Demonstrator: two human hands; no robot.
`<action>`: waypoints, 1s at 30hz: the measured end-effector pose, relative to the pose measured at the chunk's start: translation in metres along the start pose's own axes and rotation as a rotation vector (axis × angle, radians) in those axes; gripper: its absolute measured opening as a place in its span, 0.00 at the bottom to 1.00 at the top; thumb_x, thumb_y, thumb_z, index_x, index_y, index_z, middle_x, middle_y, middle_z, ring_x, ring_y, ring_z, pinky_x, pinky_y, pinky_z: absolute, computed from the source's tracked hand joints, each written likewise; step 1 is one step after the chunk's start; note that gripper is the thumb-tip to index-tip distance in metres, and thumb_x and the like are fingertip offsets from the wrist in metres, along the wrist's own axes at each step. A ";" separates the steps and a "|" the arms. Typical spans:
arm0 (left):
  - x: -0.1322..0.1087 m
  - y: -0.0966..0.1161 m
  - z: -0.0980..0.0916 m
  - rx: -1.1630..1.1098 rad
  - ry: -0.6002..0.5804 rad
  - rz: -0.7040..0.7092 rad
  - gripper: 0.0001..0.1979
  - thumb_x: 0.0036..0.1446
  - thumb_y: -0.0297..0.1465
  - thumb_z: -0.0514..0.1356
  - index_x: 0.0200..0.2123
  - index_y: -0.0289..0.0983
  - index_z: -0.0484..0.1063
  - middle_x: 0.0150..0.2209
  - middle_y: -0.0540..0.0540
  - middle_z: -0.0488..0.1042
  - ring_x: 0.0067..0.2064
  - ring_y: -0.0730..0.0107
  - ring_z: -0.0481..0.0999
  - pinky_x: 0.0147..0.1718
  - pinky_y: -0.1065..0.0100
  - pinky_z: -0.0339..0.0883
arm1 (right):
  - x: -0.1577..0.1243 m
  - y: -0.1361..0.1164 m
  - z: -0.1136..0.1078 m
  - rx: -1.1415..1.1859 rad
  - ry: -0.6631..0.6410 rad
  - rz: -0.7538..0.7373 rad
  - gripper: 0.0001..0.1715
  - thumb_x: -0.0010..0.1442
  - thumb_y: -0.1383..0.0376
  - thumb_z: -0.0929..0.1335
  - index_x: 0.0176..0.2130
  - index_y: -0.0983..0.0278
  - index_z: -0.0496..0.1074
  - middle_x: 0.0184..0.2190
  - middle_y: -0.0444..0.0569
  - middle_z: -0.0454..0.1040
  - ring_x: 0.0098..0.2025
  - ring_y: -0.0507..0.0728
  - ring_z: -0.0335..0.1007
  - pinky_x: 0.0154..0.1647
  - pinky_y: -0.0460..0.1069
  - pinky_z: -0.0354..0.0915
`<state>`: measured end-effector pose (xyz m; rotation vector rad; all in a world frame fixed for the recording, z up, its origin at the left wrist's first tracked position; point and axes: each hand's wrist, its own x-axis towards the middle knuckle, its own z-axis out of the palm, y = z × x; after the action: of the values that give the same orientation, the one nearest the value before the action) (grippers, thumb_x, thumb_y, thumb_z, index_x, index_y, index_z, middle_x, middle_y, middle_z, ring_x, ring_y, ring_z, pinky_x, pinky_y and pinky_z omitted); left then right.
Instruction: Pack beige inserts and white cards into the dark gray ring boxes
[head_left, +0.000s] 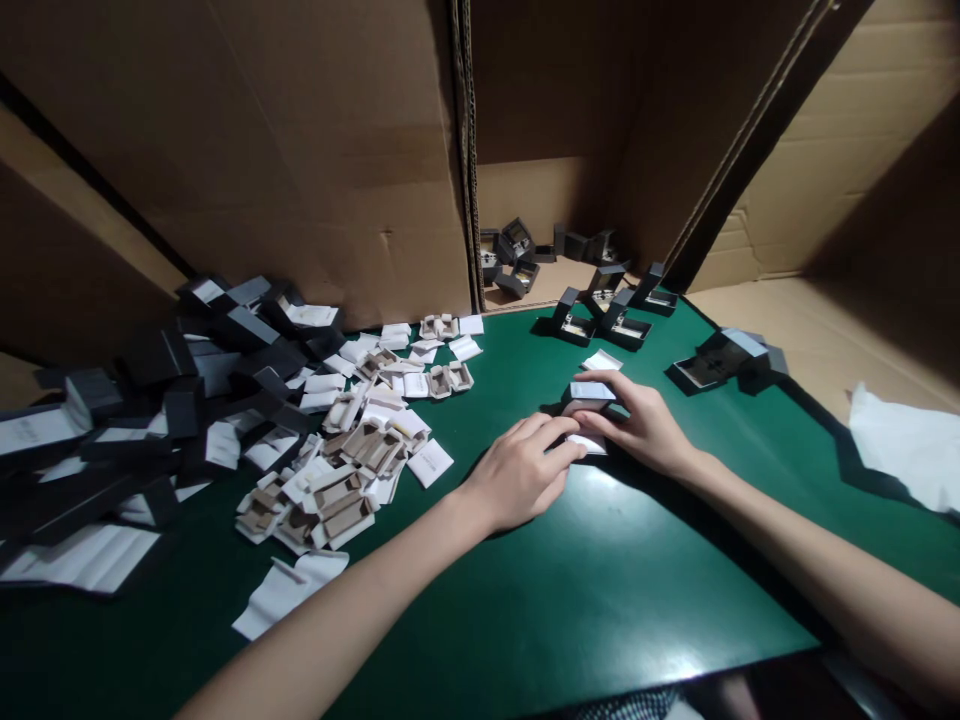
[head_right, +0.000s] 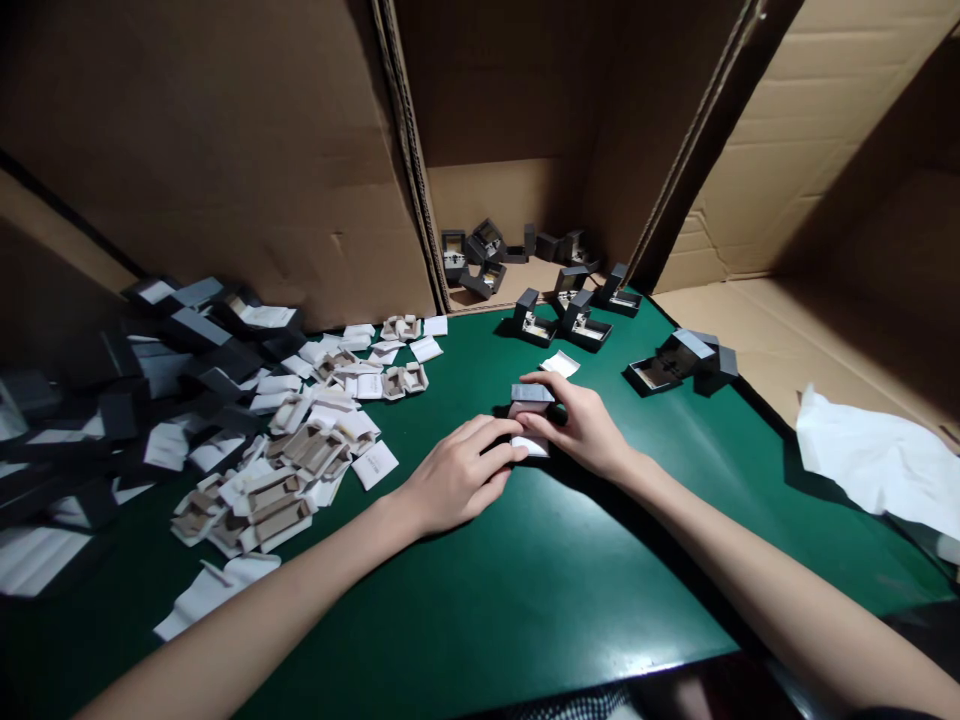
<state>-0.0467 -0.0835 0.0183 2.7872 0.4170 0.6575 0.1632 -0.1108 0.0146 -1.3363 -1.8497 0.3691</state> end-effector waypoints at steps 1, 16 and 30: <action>0.000 0.000 0.000 -0.042 0.045 -0.018 0.10 0.59 0.23 0.51 0.43 0.37 0.67 0.48 0.43 0.69 0.49 0.65 0.69 0.48 0.62 0.67 | -0.001 -0.001 0.001 -0.004 -0.017 -0.008 0.19 0.58 0.59 0.68 0.48 0.62 0.65 0.39 0.51 0.75 0.38 0.57 0.73 0.36 0.50 0.69; 0.004 -0.009 0.005 -0.615 0.227 -0.507 0.18 0.54 0.30 0.61 0.49 0.39 0.65 0.44 0.45 0.73 0.41 0.68 0.74 0.41 0.66 0.70 | -0.008 -0.013 0.013 0.369 -0.176 0.175 0.24 0.56 0.57 0.70 0.49 0.61 0.63 0.39 0.50 0.75 0.36 0.56 0.72 0.33 0.49 0.69; 0.004 -0.008 0.008 -0.509 0.263 -0.569 0.12 0.55 0.33 0.61 0.42 0.37 0.68 0.38 0.45 0.75 0.38 0.66 0.74 0.37 0.66 0.69 | -0.004 -0.015 0.012 0.641 -0.238 0.370 0.23 0.55 0.58 0.70 0.47 0.63 0.62 0.35 0.48 0.74 0.29 0.51 0.70 0.25 0.45 0.66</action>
<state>-0.0414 -0.0760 0.0103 1.9781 0.9023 0.8389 0.1445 -0.1183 0.0148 -1.1958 -1.4577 1.2442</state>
